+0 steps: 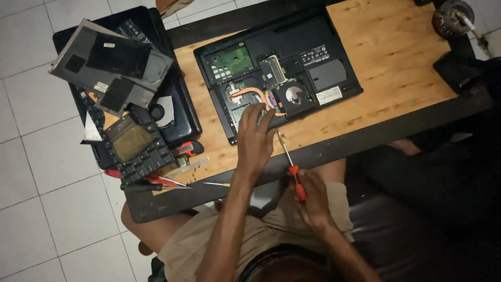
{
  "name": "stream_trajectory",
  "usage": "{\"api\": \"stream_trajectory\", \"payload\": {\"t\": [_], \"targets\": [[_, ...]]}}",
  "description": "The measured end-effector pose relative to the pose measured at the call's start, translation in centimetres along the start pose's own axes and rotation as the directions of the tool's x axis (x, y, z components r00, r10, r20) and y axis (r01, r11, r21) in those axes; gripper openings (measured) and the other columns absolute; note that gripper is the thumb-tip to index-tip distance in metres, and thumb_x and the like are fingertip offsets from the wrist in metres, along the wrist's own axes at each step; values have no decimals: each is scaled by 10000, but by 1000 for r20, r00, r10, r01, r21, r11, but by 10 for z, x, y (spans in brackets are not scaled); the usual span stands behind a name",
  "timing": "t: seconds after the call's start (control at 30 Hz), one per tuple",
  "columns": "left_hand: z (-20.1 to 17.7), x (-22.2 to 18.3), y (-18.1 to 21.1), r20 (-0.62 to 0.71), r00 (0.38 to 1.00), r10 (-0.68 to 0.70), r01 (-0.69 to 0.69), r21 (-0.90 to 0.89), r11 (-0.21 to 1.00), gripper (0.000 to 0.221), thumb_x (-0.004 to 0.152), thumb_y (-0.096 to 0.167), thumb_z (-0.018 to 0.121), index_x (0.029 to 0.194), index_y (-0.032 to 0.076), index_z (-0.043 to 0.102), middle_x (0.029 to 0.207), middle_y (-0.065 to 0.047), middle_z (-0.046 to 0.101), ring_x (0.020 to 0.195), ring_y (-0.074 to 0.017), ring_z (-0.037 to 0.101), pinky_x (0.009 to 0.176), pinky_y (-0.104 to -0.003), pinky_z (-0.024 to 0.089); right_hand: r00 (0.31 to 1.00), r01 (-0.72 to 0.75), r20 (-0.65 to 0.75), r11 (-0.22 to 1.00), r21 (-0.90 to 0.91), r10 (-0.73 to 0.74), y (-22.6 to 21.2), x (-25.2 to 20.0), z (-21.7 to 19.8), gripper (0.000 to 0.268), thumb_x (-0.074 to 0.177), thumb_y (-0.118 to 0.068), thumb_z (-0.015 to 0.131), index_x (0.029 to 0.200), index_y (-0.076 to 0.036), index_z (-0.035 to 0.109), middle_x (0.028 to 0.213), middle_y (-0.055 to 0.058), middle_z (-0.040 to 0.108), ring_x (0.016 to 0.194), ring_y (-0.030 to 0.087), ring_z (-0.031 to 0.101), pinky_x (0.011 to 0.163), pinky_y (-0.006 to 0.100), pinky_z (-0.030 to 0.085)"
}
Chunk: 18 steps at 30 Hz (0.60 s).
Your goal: The person is disassembling a laptop by unscrewing various internal components and removing the outer casing.
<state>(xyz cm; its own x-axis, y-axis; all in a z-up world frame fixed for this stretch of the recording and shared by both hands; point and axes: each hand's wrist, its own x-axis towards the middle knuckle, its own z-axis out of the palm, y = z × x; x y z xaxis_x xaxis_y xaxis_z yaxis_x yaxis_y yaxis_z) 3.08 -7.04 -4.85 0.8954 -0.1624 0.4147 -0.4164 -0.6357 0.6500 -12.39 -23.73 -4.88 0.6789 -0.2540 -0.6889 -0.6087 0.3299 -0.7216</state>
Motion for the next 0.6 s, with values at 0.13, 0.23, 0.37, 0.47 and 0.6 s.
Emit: {"api": "stream_trajectory", "payload": {"t": [0.13,0.23,0.37,0.47,0.6], "targets": [[10,-1,-13,44,999,14,-16,55,998,518,904,127,909,1395,62,758,1417,-163,682,1454,-445,551,1183,-582,507,1000,-21,11,1000,-23,21,-16,-10,5,379,1168,-366,615,1204,-12,742,842,150,641,574,223,535,461,359,395],[10,-7,-14,26,999,19,-20,55,998,457,966,101,872,1408,77,760,1429,-170,693,1456,-459,572,1160,-582,520,1000,-10,-3,1000,-29,10,-20,-14,10,347,1167,-356,617,1182,-22,708,836,152,641,559,231,523,450,344,375],[11,-9,-17,39,999,9,-12,61,998,465,953,146,894,1401,98,778,1449,-151,694,1479,-432,562,1202,-579,500,999,-21,25,1000,15,21,-22,-15,11,370,1152,-352,622,1214,-4,730,807,127,620,519,182,514,442,273,372],[7,-8,-15,48,999,3,-6,56,998,447,976,159,882,1407,99,782,1446,-148,702,1479,-427,569,1202,-578,503,997,-47,60,998,39,44,-23,-16,9,382,1158,-354,599,1209,-1,738,792,105,598,506,176,519,429,275,378],[0,-3,-5,55,998,-16,14,26,1000,408,1033,153,843,1429,84,774,1430,-175,700,1473,-444,572,1192,-599,512,994,-73,89,997,35,70,-31,-17,9,412,1164,-377,597,1198,5,746,784,95,606,504,175,528,427,277,382]]}}
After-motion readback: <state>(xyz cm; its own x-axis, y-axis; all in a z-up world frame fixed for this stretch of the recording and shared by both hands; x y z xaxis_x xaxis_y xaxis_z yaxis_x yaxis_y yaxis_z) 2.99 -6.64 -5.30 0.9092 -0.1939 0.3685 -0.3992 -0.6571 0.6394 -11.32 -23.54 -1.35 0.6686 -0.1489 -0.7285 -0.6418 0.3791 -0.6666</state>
